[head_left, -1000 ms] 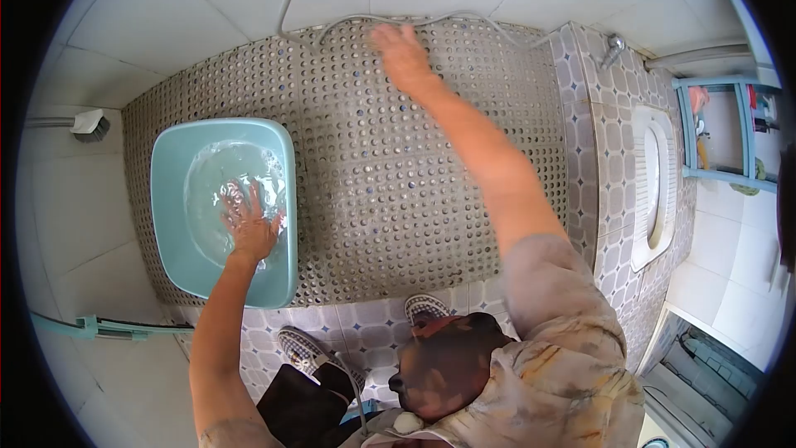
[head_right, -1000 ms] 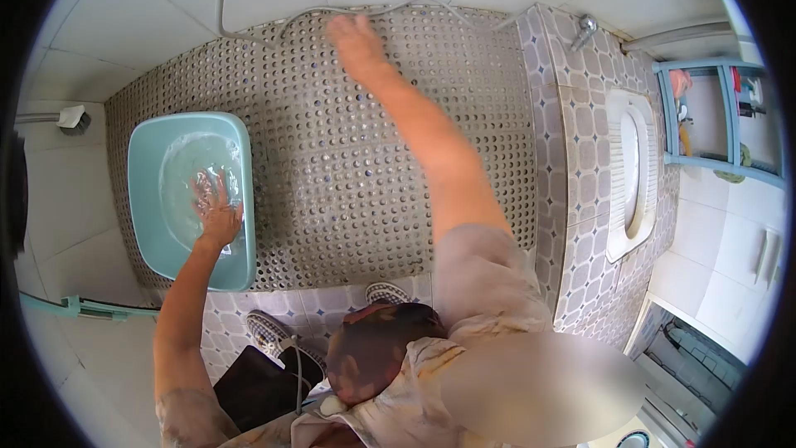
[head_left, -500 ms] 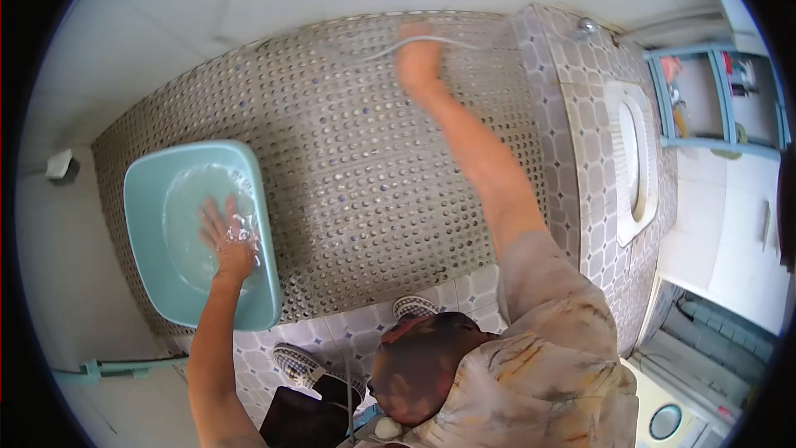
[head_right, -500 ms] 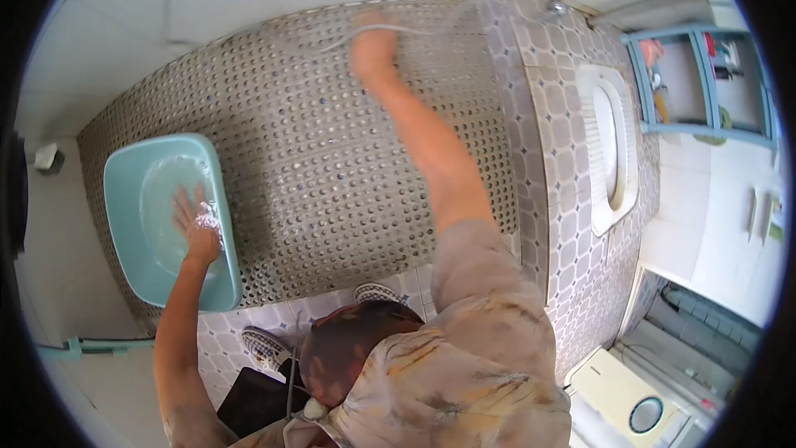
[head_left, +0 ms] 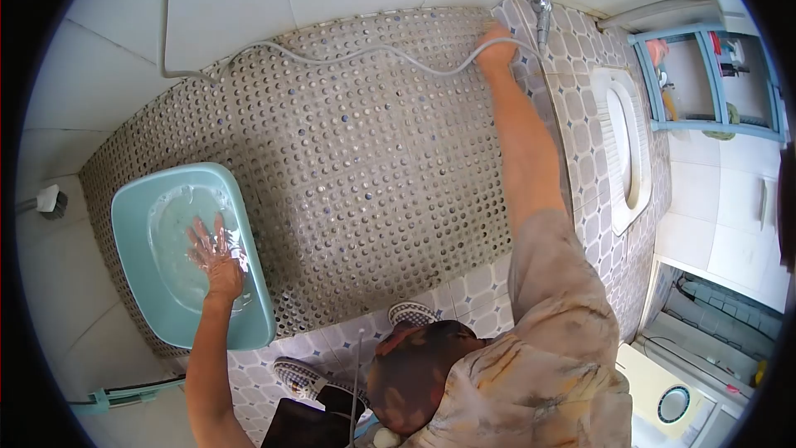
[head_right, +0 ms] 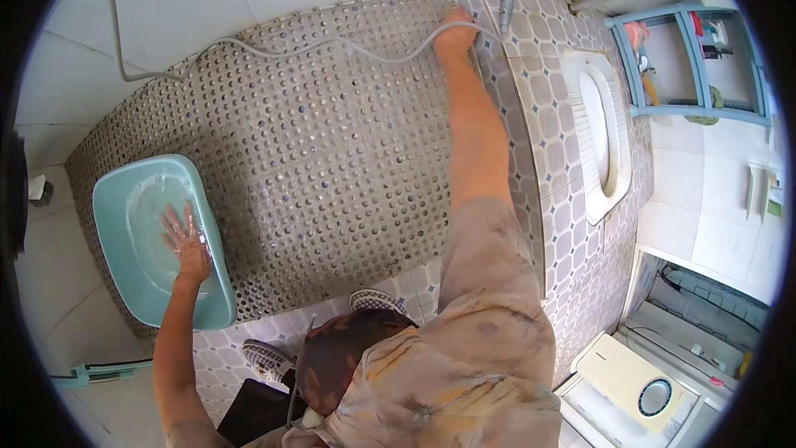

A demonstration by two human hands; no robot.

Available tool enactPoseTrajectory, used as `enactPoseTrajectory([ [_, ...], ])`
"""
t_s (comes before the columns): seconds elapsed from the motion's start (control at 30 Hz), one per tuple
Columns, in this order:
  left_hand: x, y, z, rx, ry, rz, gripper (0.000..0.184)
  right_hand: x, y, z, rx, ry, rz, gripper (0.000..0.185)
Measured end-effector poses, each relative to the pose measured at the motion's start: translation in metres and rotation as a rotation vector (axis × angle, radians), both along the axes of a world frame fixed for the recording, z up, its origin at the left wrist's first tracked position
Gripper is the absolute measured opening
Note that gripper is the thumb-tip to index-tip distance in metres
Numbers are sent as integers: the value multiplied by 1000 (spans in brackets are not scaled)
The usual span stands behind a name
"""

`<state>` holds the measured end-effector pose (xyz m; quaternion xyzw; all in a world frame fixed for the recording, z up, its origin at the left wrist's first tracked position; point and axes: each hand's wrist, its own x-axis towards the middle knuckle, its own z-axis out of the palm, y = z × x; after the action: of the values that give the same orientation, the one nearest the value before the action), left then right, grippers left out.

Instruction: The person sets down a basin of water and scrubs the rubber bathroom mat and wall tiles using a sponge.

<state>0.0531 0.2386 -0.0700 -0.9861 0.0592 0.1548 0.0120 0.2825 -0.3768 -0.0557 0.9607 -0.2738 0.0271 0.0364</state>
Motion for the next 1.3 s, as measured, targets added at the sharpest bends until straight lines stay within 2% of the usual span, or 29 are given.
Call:
enactPoseTrajectory([
  [0.07, -3, 4, -5, -50, -46, -44, 94, 5, 11, -28, -273, -220, 316, 19],
  [0.13, 2, -3, 7, 20, 56, 1, 93, 23, 32, -60, -50, -242, 428, 24],
  [0.17, 5, -8, 11, 52, 102, 29, 93, 11, 60, -52, 61, -315, 561, 27],
  [0.2, 2, -6, 7, -17, 15, 1, 93, -4, 83, -41, 174, -390, 694, 31],
  [0.3, -2, 3, -3, -49, -20, -24, 93, 5, 35, -48, 68, -386, 814, 36],
  [0.37, -1, 0, 6, -34, 26, -27, 92, 28, -19, -55, -119, -280, 642, 36],
  [0.43, 0, -1, 5, -26, 30, -15, 92, 35, -35, -32, -129, -55, 293, 37],
  [0.53, -4, 7, -5, -29, -5, -28, 91, 45, -28, -43, -161, -48, 159, 37],
  [0.63, -5, 7, -8, -41, -38, -50, 90, -3, -14, -30, -283, 93, 369, 34],
  [0.73, -4, 8, -10, -39, -33, -42, 88, -96, -23, -31, -37, -175, 497, 38],
  [0.9, -2, 10, -13, 2, -26, -31, 90, -248, -12, -34, -54, -157, 366, 52],
  [0.97, -4, 9, -14, 12, -27, -11, 92, -274, -1, -36, -63, -161, 355, 52],
  [1.03, -3, 3, -7, 6, -7, -20, 93, -273, 25, -27, 27, -188, 305, 51],
  [1.07, -3, 1, -7, 12, -18, -32, 93, -255, 24, -30, 11, -234, 390, 50],
  [1.1, -2, 1, -7, 21, -30, -49, 92, -226, 18, -35, -2, -281, 470, 49],
  [1.17, -1, 4, -8, 17, -55, -77, 90, -164, 22, -26, 57, -344, 448, 47],
  [1.23, -2, 10, -12, -20, -74, -109, 87, -95, -5, -52, -30, -375, 412, 41],
  [1.3, 0, 17, -18, -11, -73, -130, 84, -48, 2, -24, -57, 50, 251, 40],
])
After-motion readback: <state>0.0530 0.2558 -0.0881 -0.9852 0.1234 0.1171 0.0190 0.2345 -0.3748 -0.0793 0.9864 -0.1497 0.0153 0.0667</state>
